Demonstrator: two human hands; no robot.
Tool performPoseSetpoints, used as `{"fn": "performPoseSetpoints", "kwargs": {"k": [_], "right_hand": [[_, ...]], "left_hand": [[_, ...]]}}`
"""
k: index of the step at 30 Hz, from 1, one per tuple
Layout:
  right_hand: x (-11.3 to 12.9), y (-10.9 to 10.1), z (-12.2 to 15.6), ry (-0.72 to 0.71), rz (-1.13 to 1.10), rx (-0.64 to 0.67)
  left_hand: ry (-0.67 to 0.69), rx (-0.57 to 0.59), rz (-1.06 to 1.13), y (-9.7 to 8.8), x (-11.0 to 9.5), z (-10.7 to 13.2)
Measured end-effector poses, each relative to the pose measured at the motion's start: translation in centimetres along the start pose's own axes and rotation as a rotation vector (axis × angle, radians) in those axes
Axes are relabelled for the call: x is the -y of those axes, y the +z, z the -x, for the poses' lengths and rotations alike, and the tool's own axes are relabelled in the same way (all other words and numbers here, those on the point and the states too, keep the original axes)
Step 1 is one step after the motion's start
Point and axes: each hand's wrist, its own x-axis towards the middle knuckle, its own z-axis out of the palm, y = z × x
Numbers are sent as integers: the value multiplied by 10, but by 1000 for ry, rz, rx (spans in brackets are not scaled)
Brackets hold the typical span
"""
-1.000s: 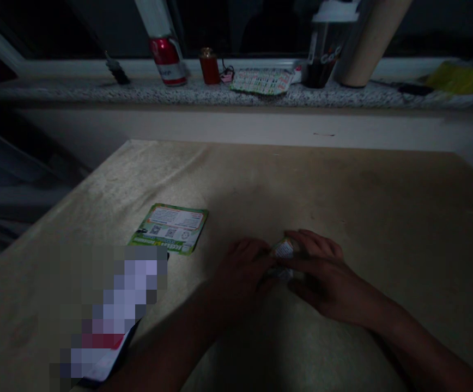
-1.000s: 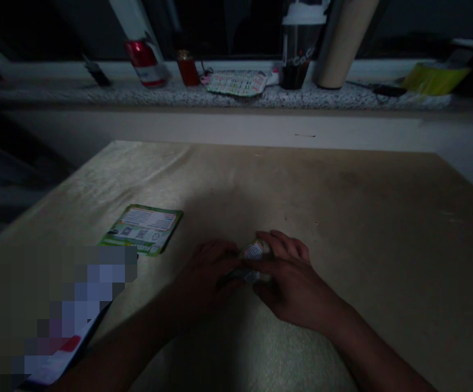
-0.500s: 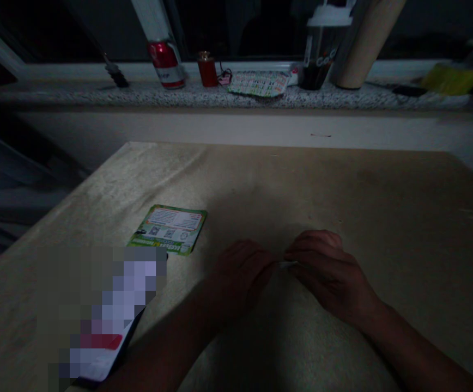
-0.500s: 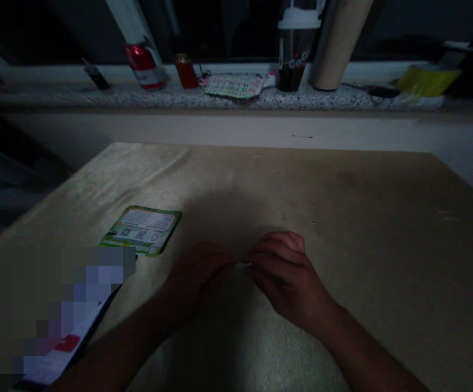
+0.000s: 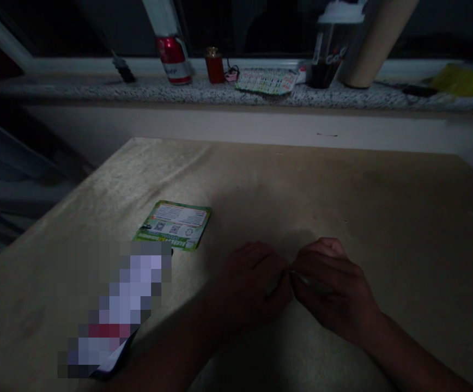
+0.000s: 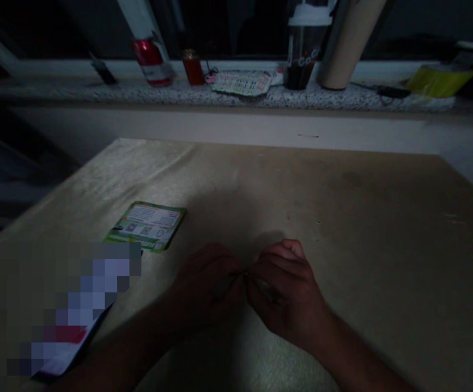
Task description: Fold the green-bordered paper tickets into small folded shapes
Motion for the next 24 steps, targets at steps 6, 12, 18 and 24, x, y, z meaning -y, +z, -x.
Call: {"fn": "performPoseSetpoints", "kwargs": {"k": [6, 12, 18, 24], "right_hand": [[0, -1, 1, -51, 15, -116], [1, -8, 0, -4, 31, -145], [-6, -15, 1, 100, 34, -153], [-5, -6, 2, 121, -17, -5]], "left_hand": [[-62, -68, -67, 0, 2, -3], [-162, -52, -130, -9, 12, -6], [-238, -97, -111, -20, 18, -5], [-108, 14, 84, -6, 4, -3]]}}
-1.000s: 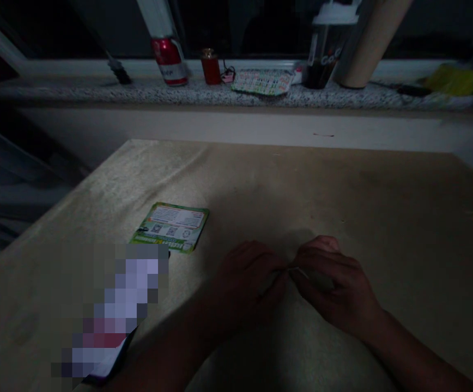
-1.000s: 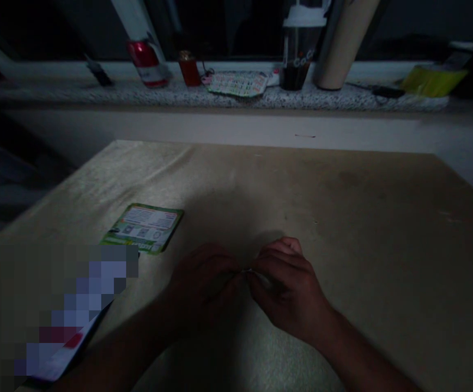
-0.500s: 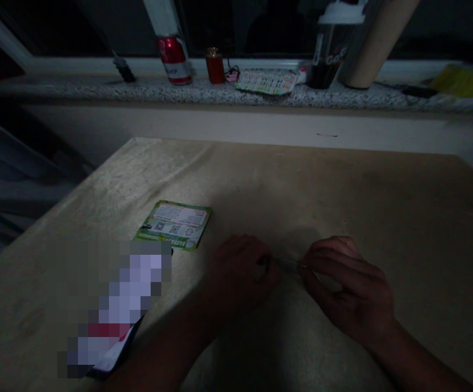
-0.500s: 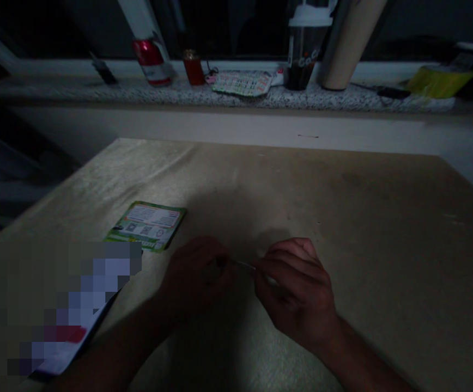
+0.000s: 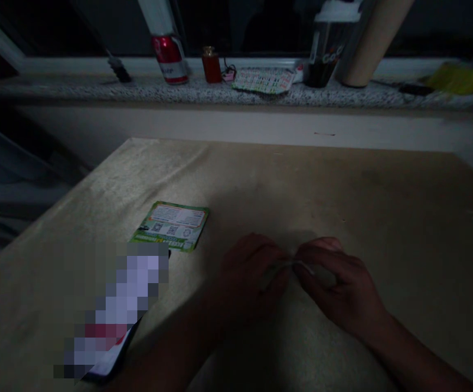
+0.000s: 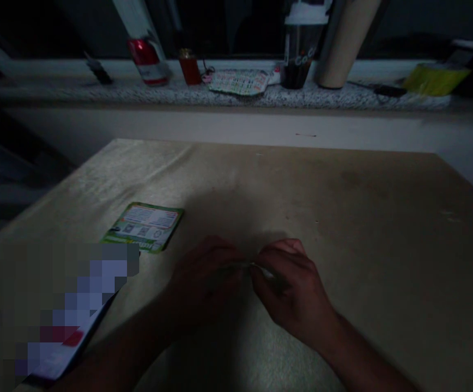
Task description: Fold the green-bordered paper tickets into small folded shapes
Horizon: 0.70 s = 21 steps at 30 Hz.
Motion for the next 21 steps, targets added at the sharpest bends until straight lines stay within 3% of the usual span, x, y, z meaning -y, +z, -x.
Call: {"fn": "performPoseSetpoints", "kwargs": {"k": [4, 9, 13, 21], "right_hand": [[5, 6, 0, 31, -19, 28], [4, 10, 4, 252, -131, 0], [5, 13, 8, 318, -173, -16], [11, 17, 2, 462, -507, 8]], "left_hand": [[-42, 26, 88, 6, -2, 2], [-237, 66, 167, 5, -2, 2], [-306, 111, 253, 5, -2, -1], [-509, 31, 431, 6, 1, 0]]}}
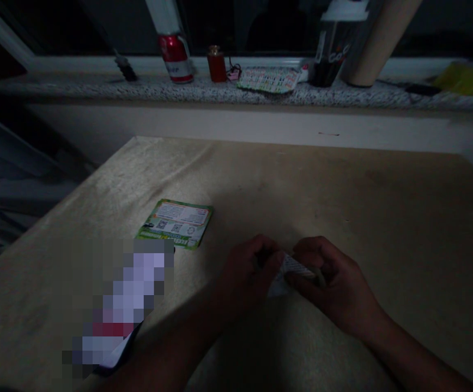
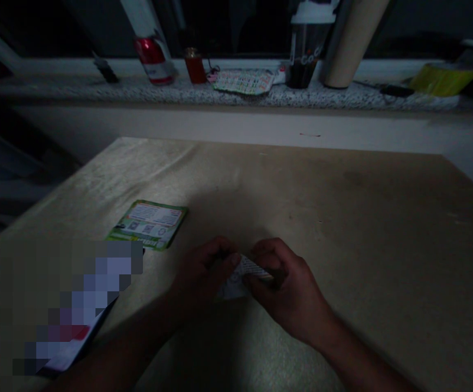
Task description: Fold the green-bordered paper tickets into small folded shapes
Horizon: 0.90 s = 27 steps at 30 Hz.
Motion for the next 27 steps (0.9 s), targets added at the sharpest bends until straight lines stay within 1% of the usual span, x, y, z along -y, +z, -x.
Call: {"fn": "performPoseSetpoints", "kwargs": {"k": [2, 5, 9, 15, 18, 20, 22, 23, 25, 27], "right_hand": [[0, -1, 0, 9, -24, 1], [-1, -4, 0, -1, -28, 51], [-2, -12, 0, -77, 74, 76], [-11, -15, 3, -70, 180, 53], [-12, -16, 3, -94, 257, 55], [-12, -18, 1, -129, 334, 72], [-13, -21, -2, -162, 423, 96], [-13, -22, -3, -179, 470, 114], [-14, -25, -5, -219, 567, 179], [-15, -26, -6, -246, 658, 250]], "left_hand": [[-24, 0, 12, 2, 3, 0], [-46, 1, 6, 3, 6, -2], [-68, 17, -5, 3, 7, -5], [-87, 17, -41, 3, 3, -6], [-81, 53, -111, 2, 6, -7], [-69, 93, -240, 1, 8, -8], [-30, 113, -434, -3, 10, -8], [13, 116, -534, -5, 11, -8], [149, 136, -682, -9, 12, -7], [297, 196, -741, -13, 13, -6]]}}
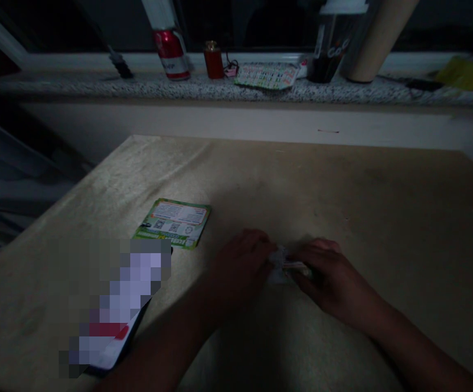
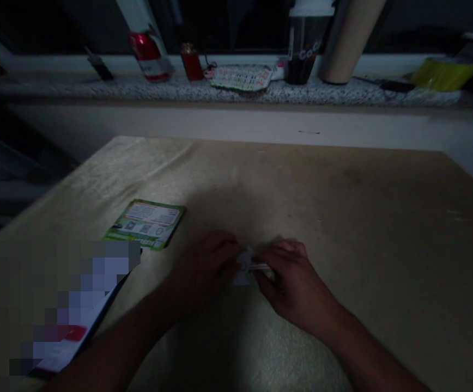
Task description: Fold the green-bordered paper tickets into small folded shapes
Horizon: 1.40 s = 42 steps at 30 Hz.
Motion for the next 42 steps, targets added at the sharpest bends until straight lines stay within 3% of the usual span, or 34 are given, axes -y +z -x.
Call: {"fn": "performPoseSetpoints", "kwargs": {"k": [3, 6, 15, 33, 42], "right_hand": [[-1, -2, 2, -29, 113, 29], [-5, -5, 4, -58, 166, 54], [-15, -6, 2, -129, 142, 81], [-13, -6, 0, -153, 153, 78], [-15, 4, -5, -153, 125, -14]], "left_hand": [[144, 65, -22, -1, 2, 2], [175, 114, -45, -2, 2, 3], [124, 164, -27, -8, 1, 4], [81, 145, 90, -11, 2, 3], [-30, 96, 7, -5, -3, 3]]}}
